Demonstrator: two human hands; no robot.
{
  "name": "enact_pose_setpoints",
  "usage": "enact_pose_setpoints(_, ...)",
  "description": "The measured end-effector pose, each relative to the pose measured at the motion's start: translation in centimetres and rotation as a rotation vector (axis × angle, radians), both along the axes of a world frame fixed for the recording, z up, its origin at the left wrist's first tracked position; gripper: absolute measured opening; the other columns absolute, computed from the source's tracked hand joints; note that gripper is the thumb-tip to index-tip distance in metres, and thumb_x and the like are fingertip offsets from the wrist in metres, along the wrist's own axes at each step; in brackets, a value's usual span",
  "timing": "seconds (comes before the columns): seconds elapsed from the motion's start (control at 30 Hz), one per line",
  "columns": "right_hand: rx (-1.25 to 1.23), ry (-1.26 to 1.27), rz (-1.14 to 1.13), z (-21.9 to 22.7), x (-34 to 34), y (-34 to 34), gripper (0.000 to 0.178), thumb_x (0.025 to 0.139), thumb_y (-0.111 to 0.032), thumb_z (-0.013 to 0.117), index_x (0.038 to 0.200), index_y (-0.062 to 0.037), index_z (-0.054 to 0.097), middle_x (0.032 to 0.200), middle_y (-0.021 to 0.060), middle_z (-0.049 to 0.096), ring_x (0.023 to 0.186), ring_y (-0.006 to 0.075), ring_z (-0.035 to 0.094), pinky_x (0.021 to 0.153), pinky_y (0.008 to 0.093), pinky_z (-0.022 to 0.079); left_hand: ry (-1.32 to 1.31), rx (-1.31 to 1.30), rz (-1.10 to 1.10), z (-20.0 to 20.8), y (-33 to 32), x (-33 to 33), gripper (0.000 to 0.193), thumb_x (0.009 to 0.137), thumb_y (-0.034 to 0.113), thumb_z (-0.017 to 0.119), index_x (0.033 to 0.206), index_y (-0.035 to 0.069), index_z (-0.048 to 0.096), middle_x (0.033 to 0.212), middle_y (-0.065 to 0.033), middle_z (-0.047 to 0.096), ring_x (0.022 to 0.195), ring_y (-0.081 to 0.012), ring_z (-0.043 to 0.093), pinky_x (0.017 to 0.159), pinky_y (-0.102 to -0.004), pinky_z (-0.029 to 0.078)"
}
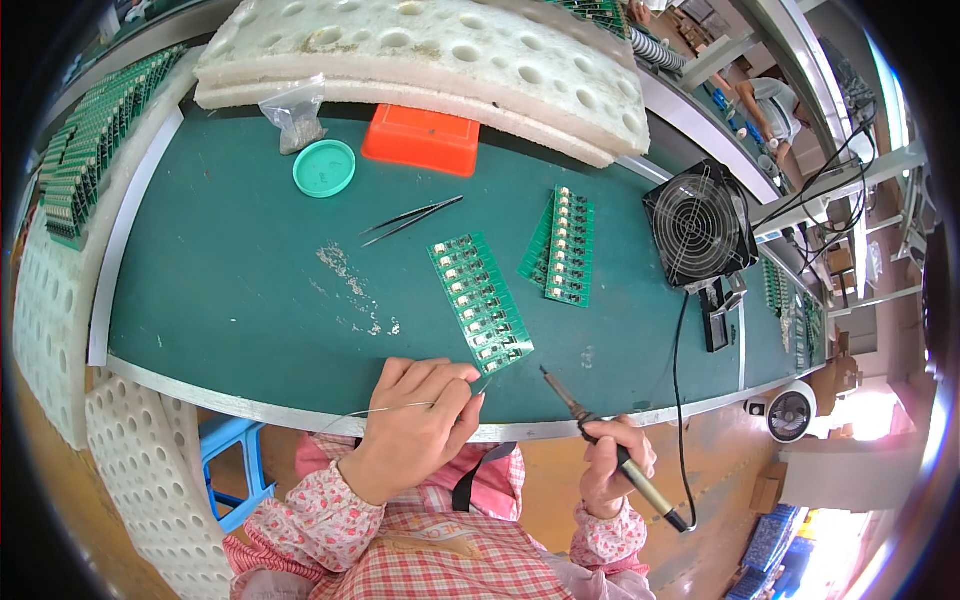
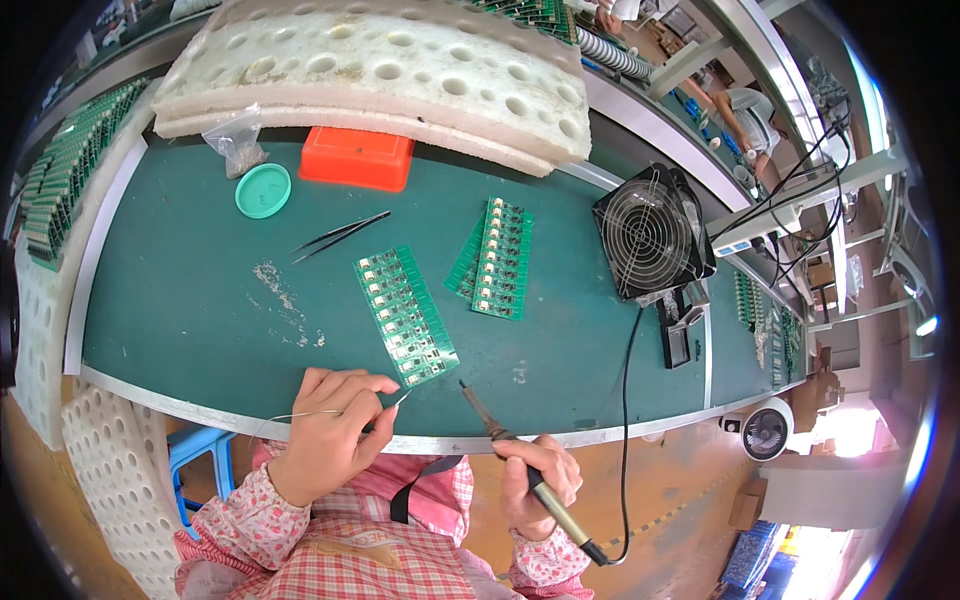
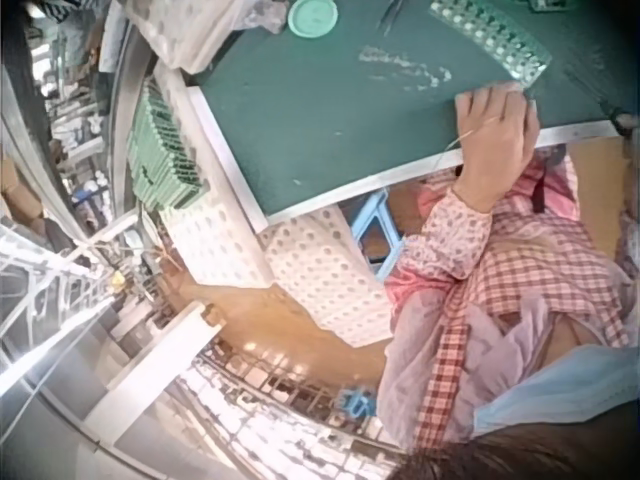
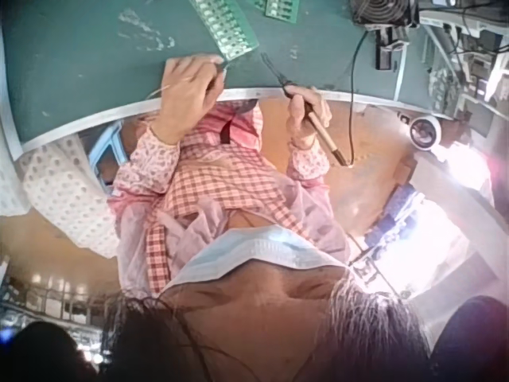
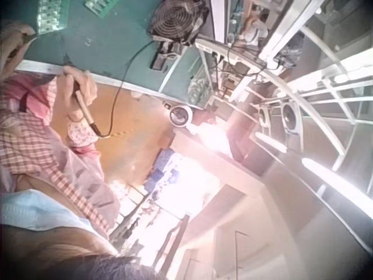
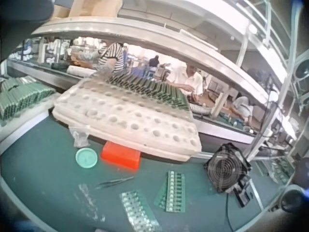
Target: The person solders components onto circuit boards using a soldering iron, solder wire, and tweezers.
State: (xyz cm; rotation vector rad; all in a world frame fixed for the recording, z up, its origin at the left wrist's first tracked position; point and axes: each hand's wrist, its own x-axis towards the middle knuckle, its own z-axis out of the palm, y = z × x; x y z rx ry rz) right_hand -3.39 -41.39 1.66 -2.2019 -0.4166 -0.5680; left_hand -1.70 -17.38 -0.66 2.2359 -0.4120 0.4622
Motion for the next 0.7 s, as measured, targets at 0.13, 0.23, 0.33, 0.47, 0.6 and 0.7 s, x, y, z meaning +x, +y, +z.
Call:
enact_pose_setpoints(0.13, -0.036, -0.049, 0.062, -0.4, 0.1, 0.8, 0.018, 0.091, -0.019, 0.064, 0.089, -0.0011, 0.06, 0.055, 0.0044, 0.054, 0.047, 0.0152, 0.054, 0.048, 0.0267, 0.043, 0.008, -0.004, -0.017, -0.4, -0.2, 0.0, 0.014, 0.082, 0.008, 0.072, 0.08, 0.005, 0.058, 0.11, -0.0066, 0.07, 0.096, -0.0256, 0.066, 0.083, -0.0391, 0.044)
enact_pose_setpoints(0.23, -0.048, -0.107, 0.165, -0.4, 1.0, 1.7, 0.014, 0.088, -0.015, 0.066, 0.088, -0.0035, 0.058, 0.056, 0.0052, 0.054, 0.046, 0.018, 0.053, 0.048, 0.0291, 0.043, 0.016, -0.009, -0.038, -0.5, 0.0, 0.1, 0.014, 0.082, 0.008, 0.073, 0.082, 0.004, 0.059, 0.113, -0.0066, 0.07, 0.097, -0.0257, 0.066, 0.084, -0.0398, 0.045)
enact_pose_setpoints(0.33, -0.078, -0.1, 0.267, -0.5, 1.4, 1.8, 0.014, 0.084, -0.011, 0.072, 0.09, -0.005, 0.062, 0.058, 0.0028, 0.058, 0.046, 0.0178, 0.054, 0.043, 0.0304, 0.043, 0.009, -0.018, -0.034, -0.5, -0.1, 0.1, 0.014, 0.081, 0.007, 0.073, 0.083, 0.004, 0.06, 0.114, -0.0059, 0.069, 0.097, -0.0256, 0.066, 0.084, -0.0401, 0.044)
enact_pose_setpoints(0.47, -0.095, -0.119, 0.286, -0.6, 1.8, 1.7, 0.015, 0.082, -0.009, 0.072, 0.091, -0.0048, 0.061, 0.058, 0.0031, 0.058, 0.046, 0.018, 0.055, 0.044, 0.0306, 0.044, 0.009, 0.016, -0.041, -0.5, -0.2, 0.2, 0.014, 0.08, 0.006, 0.074, 0.085, 0.004, 0.061, 0.115, -0.0052, 0.069, 0.098, -0.0257, 0.064, 0.085, -0.04, 0.044)
enact_pose_setpoints(0.6, -0.077, -0.098, 0.302, -0.7, 1.9, 1.9, 0.016, 0.08, -0.006, 0.072, 0.091, -0.0047, 0.061, 0.058, 0.003, 0.057, 0.046, 0.0182, 0.055, 0.044, 0.031, 0.045, 0.009, 0.034, -0.033, -0.7, -0.4, 0.2, 0.014, 0.08, 0.006, 0.074, 0.085, 0.004, 0.061, 0.115, -0.0049, 0.068, 0.099, -0.0257, 0.063, 0.086, -0.0401, 0.043)
enact_pose_setpoints(0.7, -0.054, -0.085, 0.315, -0.7, 2.0, 2.1, 0.016, 0.08, -0.006, 0.072, 0.091, -0.0046, 0.061, 0.057, 0.0028, 0.057, 0.046, 0.0183, 0.056, 0.044, 0.0311, 0.045, 0.006, 0.04, -0.032, -0.6, -0.4, 0.2, 0.015, 0.079, 0.006, 0.074, 0.084, 0.004, 0.06, 0.115, -0.0048, 0.067, 0.099, -0.0254, 0.062, 0.086, -0.0402, 0.043)
